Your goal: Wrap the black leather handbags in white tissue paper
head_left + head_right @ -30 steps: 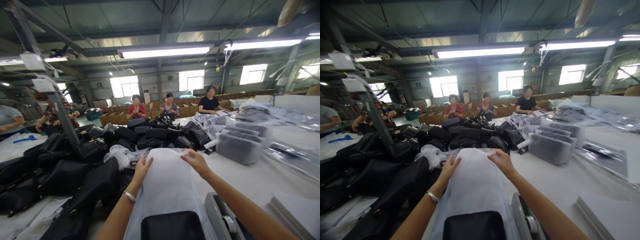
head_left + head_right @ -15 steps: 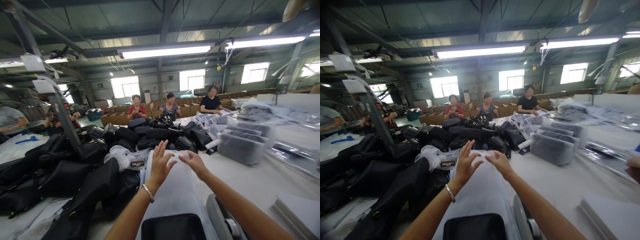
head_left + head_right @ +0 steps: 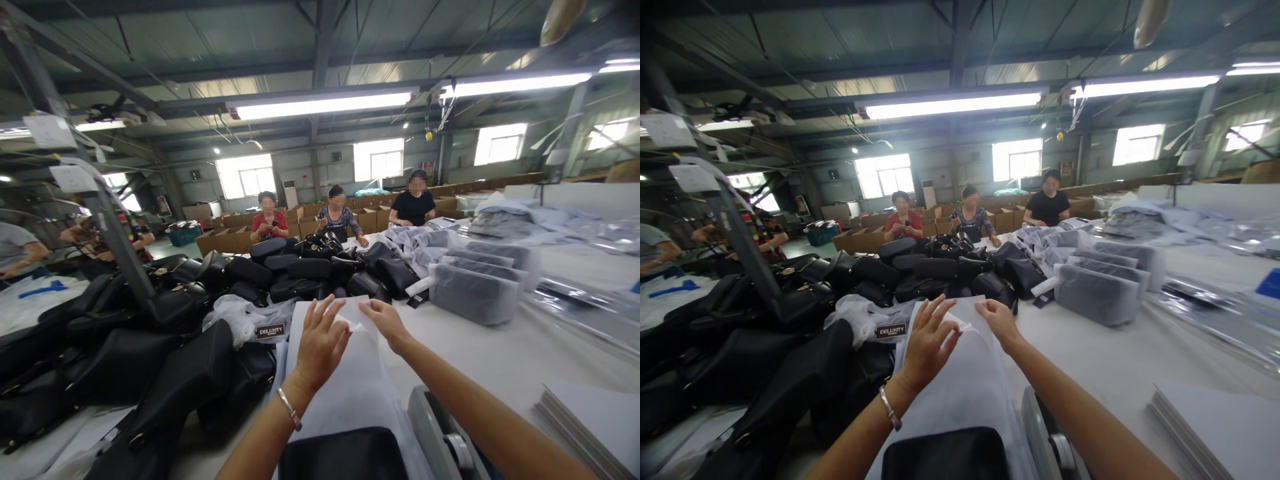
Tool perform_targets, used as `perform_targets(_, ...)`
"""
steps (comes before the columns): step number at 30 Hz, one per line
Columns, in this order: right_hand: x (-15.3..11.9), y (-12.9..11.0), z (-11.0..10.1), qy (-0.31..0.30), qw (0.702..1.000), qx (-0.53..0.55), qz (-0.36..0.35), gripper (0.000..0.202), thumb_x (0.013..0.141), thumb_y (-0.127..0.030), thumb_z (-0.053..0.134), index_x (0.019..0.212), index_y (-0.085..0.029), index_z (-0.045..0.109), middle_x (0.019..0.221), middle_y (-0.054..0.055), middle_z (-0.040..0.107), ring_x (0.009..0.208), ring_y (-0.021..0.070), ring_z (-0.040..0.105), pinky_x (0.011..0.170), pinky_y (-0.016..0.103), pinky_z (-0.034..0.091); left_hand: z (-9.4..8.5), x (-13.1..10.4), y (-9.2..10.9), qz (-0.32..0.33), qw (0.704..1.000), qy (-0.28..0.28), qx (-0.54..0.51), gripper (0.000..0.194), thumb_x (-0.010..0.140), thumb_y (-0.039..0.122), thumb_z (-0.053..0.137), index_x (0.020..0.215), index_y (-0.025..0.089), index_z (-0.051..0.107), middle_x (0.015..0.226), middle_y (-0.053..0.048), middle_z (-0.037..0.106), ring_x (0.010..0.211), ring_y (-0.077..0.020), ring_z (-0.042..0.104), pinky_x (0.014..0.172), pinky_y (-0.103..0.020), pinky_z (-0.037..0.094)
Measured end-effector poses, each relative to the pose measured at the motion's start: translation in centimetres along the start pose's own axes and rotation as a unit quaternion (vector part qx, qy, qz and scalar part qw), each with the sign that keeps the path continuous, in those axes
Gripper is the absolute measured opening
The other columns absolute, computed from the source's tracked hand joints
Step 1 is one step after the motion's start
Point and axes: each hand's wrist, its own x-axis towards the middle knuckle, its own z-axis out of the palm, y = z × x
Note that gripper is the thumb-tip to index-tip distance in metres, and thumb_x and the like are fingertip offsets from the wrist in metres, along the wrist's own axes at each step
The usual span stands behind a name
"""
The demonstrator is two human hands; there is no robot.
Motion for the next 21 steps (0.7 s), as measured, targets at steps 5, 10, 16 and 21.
perform_targets(5,-0.8,-1.6,-0.8,0.048,0.997,-0.031,-0.042,0.067,0.083,-0.063,0.06,0.134,-0.02,0.054,0.138,0.014,0.058,0.125,0.0297,0.056,0.11,0.047,0.04,-2.6,-0.3,2.4,0.061,0.998,-0.005,0.007,0.016,0.096,0.013,0.049,0.089,0.02,0.061,0.09,0.0,0.074,0.096,-0.0147,0.069,0.122,-0.052,0.024)
perform_targets(10,-8.5,-3.6,-2.9,-0.182,0.961,-0.048,-0.2,0.077,0.087,-0.065,0.056,0.151,-0.027,0.035,0.151,0.011,0.046,0.14,0.0285,0.041,0.116,0.049,0.033,-5.5,-0.3,4.5,0.08,0.996,0.003,0.049,0.016,0.094,0.011,0.054,0.106,0.018,0.062,0.078,0.002,0.071,0.07,-0.0127,0.064,0.109,-0.044,0.043)
perform_targets(16,-14.5,-3.5,-3.1,-0.136,0.963,-0.152,-0.174,0.031,0.083,-0.025,0.068,0.114,-0.025,0.072,0.113,0.005,0.074,0.108,0.0252,0.068,0.101,0.042,0.052,-9.1,-1.9,7.4,0.074,0.988,-0.13,-0.037,0.034,0.091,0.029,0.065,0.123,0.02,0.056,0.102,-0.001,0.074,0.08,-0.0178,0.068,0.075,-0.034,0.054)
perform_targets(21,-16.9,-2.8,-4.3,-0.176,0.96,-0.151,-0.157,0.023,0.084,-0.018,0.063,0.098,-0.026,0.079,0.102,0.002,0.077,0.101,0.0228,0.072,0.098,0.038,0.055,-12.8,-4.7,6.7,-0.019,0.961,-0.274,-0.038,0.053,0.077,0.026,0.08,0.124,0.025,0.058,0.129,-0.004,0.067,0.111,-0.025,0.066,0.091,-0.04,0.054)
